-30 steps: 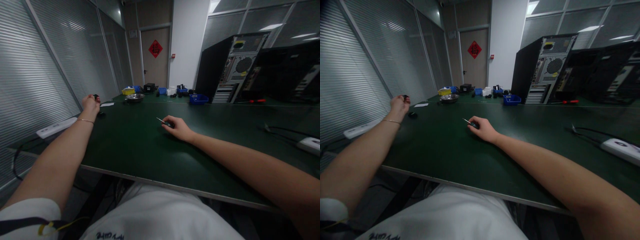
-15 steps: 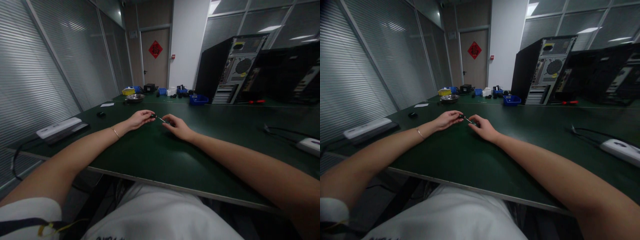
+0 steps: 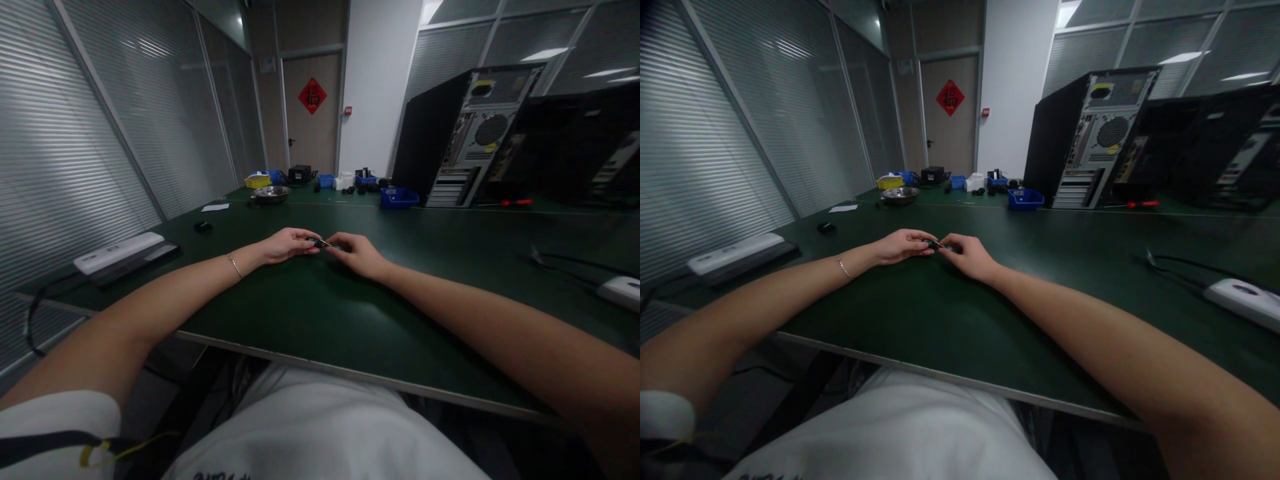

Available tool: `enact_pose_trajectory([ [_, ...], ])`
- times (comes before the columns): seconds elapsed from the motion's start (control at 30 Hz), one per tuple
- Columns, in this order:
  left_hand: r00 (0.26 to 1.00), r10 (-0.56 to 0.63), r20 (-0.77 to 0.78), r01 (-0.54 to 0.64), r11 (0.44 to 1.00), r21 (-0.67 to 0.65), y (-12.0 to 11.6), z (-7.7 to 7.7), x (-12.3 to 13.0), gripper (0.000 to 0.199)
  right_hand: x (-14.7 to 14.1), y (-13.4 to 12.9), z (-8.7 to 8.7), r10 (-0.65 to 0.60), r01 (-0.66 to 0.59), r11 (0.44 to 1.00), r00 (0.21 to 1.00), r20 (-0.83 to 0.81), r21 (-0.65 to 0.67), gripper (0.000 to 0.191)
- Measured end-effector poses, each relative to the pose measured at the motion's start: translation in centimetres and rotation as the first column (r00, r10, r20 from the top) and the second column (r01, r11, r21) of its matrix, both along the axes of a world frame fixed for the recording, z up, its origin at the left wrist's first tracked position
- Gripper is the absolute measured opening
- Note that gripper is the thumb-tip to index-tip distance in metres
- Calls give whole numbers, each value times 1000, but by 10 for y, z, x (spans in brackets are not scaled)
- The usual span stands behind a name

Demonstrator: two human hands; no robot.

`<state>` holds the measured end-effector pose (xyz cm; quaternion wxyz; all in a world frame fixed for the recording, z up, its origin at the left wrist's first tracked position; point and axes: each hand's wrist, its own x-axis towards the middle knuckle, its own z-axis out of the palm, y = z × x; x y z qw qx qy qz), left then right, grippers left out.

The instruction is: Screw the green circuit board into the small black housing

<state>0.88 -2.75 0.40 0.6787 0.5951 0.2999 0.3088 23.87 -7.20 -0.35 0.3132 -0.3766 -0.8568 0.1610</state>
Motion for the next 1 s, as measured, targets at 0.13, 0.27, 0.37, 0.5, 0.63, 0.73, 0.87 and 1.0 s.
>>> enact_pose_trajectory([
  [0.13,1000,18,26,-18,1000,3,1,-1,-1,28,1,2,-1,-15,16,999,1000,5,-30,24],
  [0.27,999,25,41,-25,1000,6,1,-1,-1,28,1,5,-1,-23,23,998,1000,-1,-60,24],
  [0.37,999,26,40,-26,1000,7,-2,-1,1,27,1,5,-2,-7,6,997,1000,-12,-78,24],
  [0.5,999,14,39,-14,1000,5,-3,0,0,27,2,4,-1,43,-46,994,999,-29,-100,24],
  [0.63,999,-18,37,18,1000,-12,-2,-1,-2,26,2,1,0,101,-106,989,994,-50,-103,24],
  [0.73,998,-40,45,41,999,-26,-2,-1,-3,25,2,-1,2,128,-134,985,990,-60,-106,24],
  [0.87,997,-42,72,45,998,-34,-5,1,0,24,2,-2,2,119,-126,986,990,-69,-105,24],
  [1.0,994,16,110,-13,999,-32,-6,1,3,25,2,0,0,94,-101,991,993,-74,-91,24],
])
